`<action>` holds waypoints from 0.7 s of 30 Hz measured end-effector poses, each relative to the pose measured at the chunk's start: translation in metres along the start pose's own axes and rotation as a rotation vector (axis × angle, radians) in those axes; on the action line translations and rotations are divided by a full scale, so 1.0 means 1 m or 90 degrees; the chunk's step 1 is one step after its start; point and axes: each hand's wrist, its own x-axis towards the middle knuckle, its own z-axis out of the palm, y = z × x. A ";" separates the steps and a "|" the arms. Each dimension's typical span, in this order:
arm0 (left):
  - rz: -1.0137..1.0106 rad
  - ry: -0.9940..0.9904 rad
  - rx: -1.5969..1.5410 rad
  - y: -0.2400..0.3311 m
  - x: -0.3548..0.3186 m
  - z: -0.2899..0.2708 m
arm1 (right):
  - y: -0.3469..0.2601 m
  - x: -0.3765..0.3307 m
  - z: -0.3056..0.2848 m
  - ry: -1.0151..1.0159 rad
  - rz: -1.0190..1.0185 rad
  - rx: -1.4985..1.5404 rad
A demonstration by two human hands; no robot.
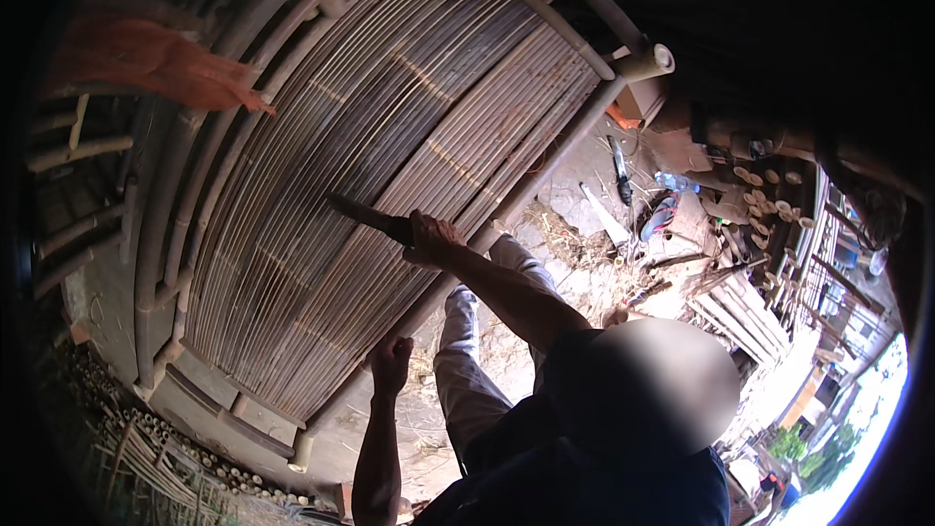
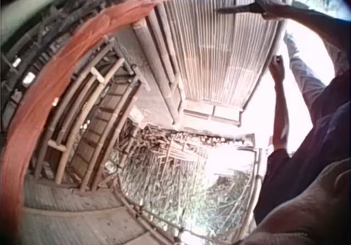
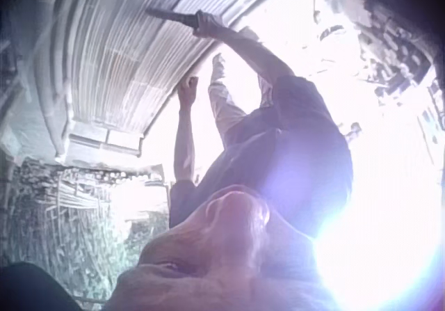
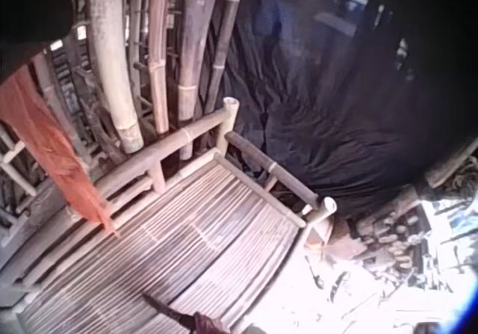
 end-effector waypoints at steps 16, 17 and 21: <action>0.088 0.112 0.076 0.097 0.108 0.009 | 0.378 -0.205 -0.125 0.516 0.573 0.321; 0.088 0.091 0.064 0.116 0.108 0.030 | 0.410 -0.195 -0.138 0.540 0.582 0.318; 0.045 0.066 0.079 0.172 0.097 0.130 | 0.523 -0.095 -0.199 0.590 0.570 0.252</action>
